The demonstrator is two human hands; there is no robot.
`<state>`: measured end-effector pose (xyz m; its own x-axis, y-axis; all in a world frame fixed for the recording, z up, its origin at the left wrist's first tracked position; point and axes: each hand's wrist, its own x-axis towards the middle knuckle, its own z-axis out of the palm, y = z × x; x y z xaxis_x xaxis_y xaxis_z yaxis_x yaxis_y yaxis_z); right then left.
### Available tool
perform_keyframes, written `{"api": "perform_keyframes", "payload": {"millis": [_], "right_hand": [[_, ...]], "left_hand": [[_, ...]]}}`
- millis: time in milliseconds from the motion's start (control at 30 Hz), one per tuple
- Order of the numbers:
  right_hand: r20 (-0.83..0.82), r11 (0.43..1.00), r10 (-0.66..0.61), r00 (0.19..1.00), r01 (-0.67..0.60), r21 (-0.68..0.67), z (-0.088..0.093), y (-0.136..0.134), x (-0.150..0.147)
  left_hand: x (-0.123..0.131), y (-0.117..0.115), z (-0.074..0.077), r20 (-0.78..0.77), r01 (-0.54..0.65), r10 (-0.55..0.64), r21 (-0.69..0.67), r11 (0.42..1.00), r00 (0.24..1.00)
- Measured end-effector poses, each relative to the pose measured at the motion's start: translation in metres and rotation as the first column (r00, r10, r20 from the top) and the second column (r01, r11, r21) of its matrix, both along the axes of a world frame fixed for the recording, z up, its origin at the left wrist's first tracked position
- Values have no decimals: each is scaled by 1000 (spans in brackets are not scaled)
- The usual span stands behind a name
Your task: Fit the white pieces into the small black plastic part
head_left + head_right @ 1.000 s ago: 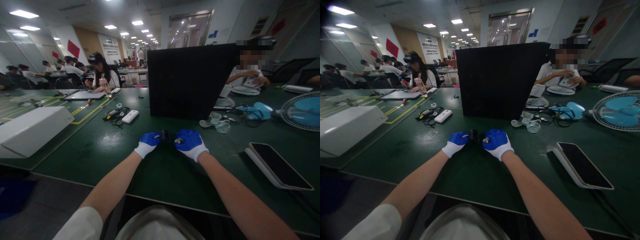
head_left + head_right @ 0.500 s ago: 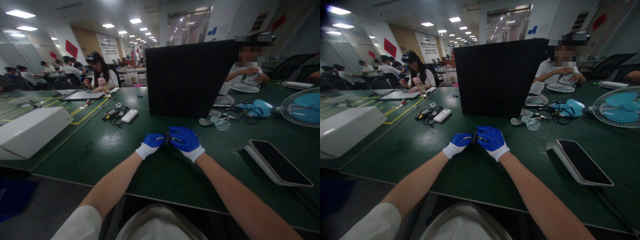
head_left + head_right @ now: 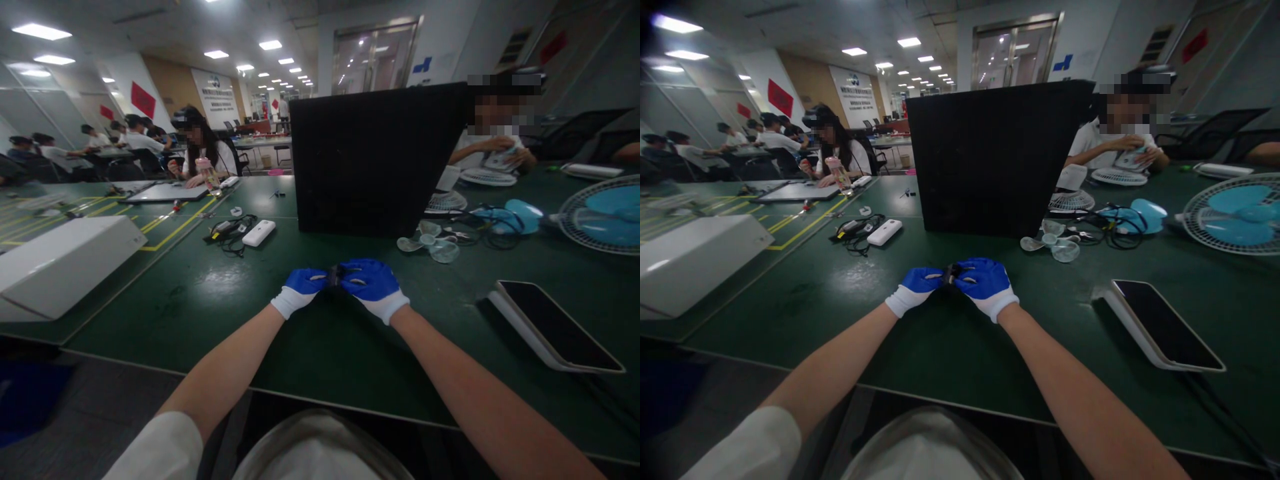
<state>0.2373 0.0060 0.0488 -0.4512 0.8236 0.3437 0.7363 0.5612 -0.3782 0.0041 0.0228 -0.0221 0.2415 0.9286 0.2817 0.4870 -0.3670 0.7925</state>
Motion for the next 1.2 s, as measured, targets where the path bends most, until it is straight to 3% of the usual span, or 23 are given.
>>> {"api": "perform_keyframes", "payload": {"millis": [367, 600, 700, 867, 1000, 1067, 1133, 1200], "right_hand": [[146, 989, -150, 978, 151, 0, 2, -2, -2], [142, 985, -172, 975, 170, 26, -14, 8, 2], [141, 985, -158, 977, 167, -52, -17, 16, 7], [71, 968, -245, 967, 249, -45, -2, 36, 38], [252, 931, -332, 909, 358, -67, 11, 48, 65], [309, 956, -244, 919, 281, -81, 12, 48, 69], [369, 980, -67, 927, 130, -149, 9, 46, 65], [440, 973, 60, 896, 46, -226, 3, 43, 57]], "left_hand": [[0, 0, -5, 5, 35, -35, -46, 998, 999], [3, -5, 4, -42, 121, -123, -48, 992, 992], [4, -4, 4, 1, 110, -110, -75, 991, 994], [0, 1, 0, 121, 45, -29, -134, 990, 992], [-5, 9, -3, 142, -28, 51, -159, 987, 989], [-8, 12, -5, 139, -48, 68, -142, 989, 988], [-10, 15, -7, 124, -65, 79, -118, 991, 989], [-12, 17, -8, 88, -71, 78, -87, 994, 993]]}}
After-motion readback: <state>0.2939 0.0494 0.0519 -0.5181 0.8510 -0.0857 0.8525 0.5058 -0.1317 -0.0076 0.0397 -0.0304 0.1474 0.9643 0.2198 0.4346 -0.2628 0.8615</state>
